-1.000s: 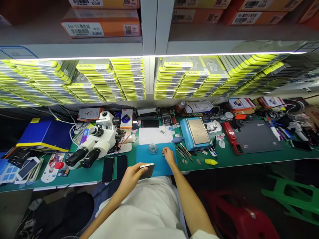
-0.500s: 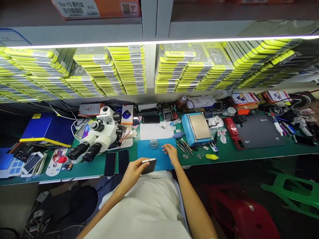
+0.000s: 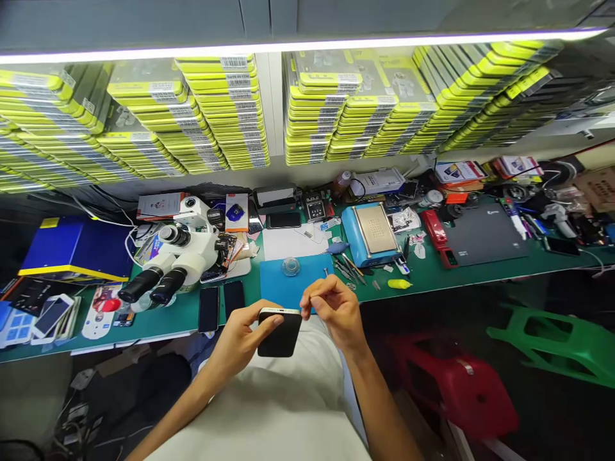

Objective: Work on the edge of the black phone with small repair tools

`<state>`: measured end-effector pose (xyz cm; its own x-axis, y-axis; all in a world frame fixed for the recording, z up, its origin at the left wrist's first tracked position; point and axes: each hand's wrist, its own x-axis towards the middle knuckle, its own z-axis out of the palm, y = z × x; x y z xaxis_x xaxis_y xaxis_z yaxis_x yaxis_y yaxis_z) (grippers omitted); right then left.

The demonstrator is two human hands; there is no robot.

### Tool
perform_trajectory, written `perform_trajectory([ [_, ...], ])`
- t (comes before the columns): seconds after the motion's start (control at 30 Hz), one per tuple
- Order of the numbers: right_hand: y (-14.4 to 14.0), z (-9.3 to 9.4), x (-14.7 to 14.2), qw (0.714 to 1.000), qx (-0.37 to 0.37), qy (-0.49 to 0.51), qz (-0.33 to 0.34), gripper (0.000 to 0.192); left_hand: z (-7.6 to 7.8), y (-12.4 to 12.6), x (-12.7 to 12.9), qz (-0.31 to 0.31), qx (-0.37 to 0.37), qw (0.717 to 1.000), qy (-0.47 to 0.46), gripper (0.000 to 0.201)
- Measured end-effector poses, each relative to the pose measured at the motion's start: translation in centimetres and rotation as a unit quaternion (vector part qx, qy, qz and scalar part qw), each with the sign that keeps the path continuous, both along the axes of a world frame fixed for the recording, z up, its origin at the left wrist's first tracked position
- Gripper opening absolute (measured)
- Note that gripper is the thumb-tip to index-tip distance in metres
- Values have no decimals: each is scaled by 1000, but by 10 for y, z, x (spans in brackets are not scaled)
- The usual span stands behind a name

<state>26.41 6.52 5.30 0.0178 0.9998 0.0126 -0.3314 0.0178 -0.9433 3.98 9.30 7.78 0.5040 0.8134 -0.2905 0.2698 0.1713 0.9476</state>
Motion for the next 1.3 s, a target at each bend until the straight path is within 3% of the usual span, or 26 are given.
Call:
perform_trajectory([
  [0.23, 0, 54, -11, 995, 70, -65, -43, 16, 30, 11, 1, -7, 103, 994, -27, 38],
  [0.4, 3, 80, -16, 979, 110, -160, -67, 14, 44, 19, 0, -3, 169, 985, -20, 42],
  [0.6, 7, 98, -12, 924, 211, -310, -70, 4, 56, 20, -6, -7, 236, 971, -23, 30],
  [0.7, 11, 107, -9, 893, 251, -370, -55, 15, 61, 18, -8, -15, 260, 965, -29, 24],
  [0.9, 16, 118, -6, 866, 296, -402, -18, 21, 66, 15, -9, -17, 288, 957, -35, 15],
  [1.3, 19, 108, -5, 898, 251, -361, -8, 13, 65, 18, -3, -26, 293, 955, -37, 14],
])
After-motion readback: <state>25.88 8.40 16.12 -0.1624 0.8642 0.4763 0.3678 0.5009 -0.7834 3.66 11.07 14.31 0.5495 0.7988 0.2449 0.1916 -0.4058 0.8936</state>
